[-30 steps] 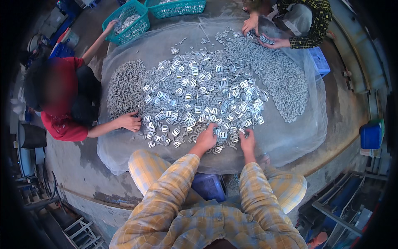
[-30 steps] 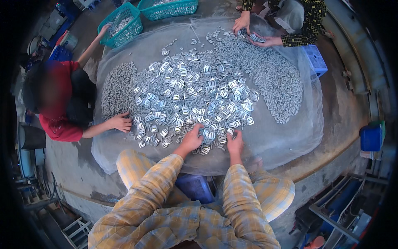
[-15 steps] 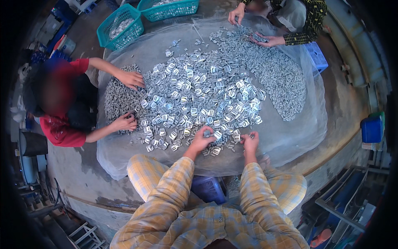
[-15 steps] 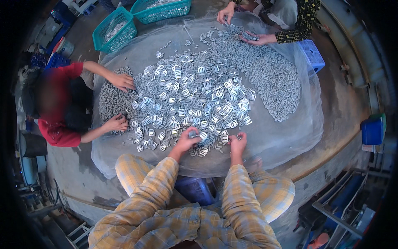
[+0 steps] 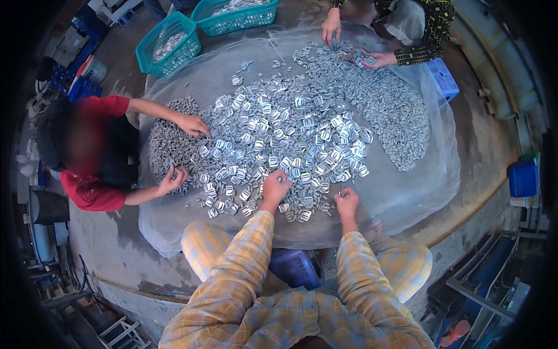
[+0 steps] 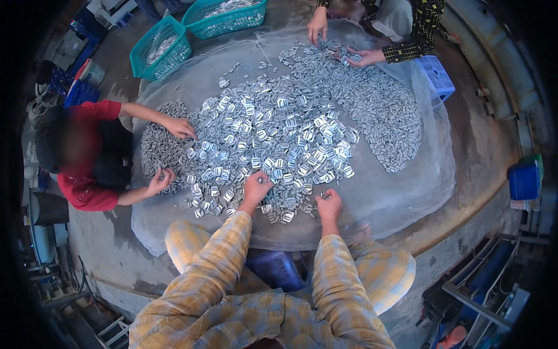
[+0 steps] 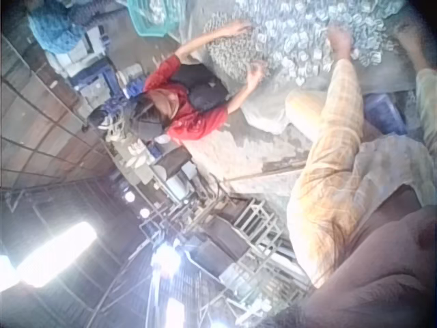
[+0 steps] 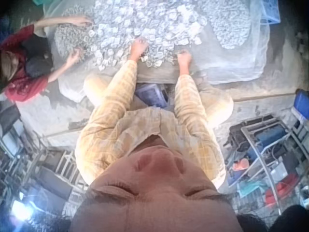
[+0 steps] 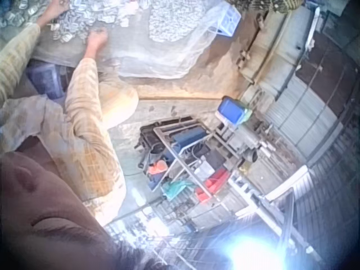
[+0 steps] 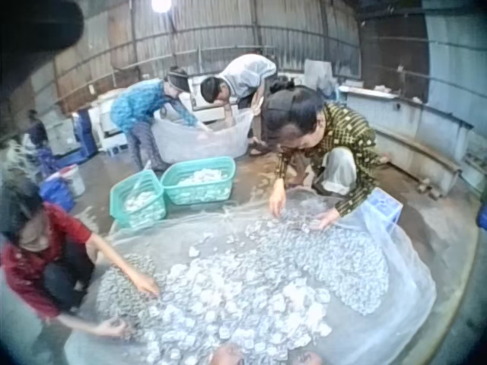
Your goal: The person sits on a stool and sorts small silver metal pieces by hand, separating them into piles on a plastic sheet. Other workers are also sorting the same parts nearby.
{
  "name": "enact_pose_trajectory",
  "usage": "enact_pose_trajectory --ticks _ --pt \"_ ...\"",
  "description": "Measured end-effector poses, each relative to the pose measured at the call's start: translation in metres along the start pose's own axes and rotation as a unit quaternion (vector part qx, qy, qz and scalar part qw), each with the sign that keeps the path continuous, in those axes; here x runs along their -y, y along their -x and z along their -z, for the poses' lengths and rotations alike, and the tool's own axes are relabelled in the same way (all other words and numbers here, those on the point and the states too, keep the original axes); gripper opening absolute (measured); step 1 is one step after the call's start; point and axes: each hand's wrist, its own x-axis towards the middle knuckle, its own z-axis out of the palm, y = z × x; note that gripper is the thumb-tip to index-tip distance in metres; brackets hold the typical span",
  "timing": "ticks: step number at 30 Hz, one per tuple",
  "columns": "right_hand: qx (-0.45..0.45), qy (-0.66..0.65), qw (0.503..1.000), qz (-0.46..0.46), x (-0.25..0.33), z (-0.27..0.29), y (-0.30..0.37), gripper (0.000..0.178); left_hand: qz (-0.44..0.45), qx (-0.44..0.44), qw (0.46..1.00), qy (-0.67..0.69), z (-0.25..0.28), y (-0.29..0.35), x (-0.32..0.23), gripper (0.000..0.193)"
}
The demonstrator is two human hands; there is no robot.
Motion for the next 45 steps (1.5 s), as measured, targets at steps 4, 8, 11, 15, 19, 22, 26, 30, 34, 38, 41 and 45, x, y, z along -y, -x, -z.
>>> enact_pose_trajectory --ticks 4,8,11,15,19,22,26,30,34,38,41,45 --pt "0.037 -0.254 0.962 -0.089 -0.012 -0.002 -0.015 0.027 0.025 -0.032 0.998 -0.049 0.008 -0.006 -0.021 0.018" --pt "-0.06 -0.089 0.993 0.055 0.012 -0.007 -0.002 0.025 -0.083 -0.011 0.988 -0.129 0.005 -0.007 -0.044 0.024" --pt "0.022 0.058 0.998 0.008 0.029 -0.012 0.008 0.027 -0.082 0.023 0.979 -0.184 -0.003 -0.006 -0.038 0.024" --pt "0.005 0.133 0.991 0.03 0.043 -0.012 0.019 0.028 -0.087 0.035 0.975 -0.2 -0.006 -0.005 -0.039 0.029" --pt "0.012 0.113 0.992 0.048 0.052 -0.01 0.021 0.02 -0.044 0.11 0.983 -0.137 -0.006 -0.001 -0.058 0.031" --pt "0.019 0.006 0.999 0.05 0.041 -0.016 0.013 0.013 -0.165 0.072 0.975 -0.131 -0.023 0.004 -0.044 0.029" --pt "0.104 -0.381 0.912 -0.114 0.032 -0.01 -0.002 0.004 -0.112 0.107 0.979 -0.131 -0.017 0.002 -0.049 0.025" --pt "0.206 -0.446 0.852 -0.18 0.055 0.02 0.012 0.016 -0.1 0.083 0.99 0.051 0.008 -0.001 -0.018 0.018" --pt "0.255 -0.219 0.94 -0.067 0.046 0.005 0.029 0.017 0.02 0.075 0.996 -0.044 0.038 0.022 0.006 0.02" --pt "0.203 0.205 0.952 0.1 0.055 -0.018 0.067 0.023 0.064 0.12 0.961 -0.241 0.041 0.061 -0.012 0.034" --pt "0.162 0.291 0.933 0.135 0.05 -0.021 0.096 0.034 0.013 0.068 0.967 -0.247 0.027 0.077 -0.005 0.035" --pt "0.119 0.28 0.936 0.174 0.037 -0.026 0.098 0.037 0.009 0.091 0.968 -0.235 0.03 0.077 -0.008 0.034"
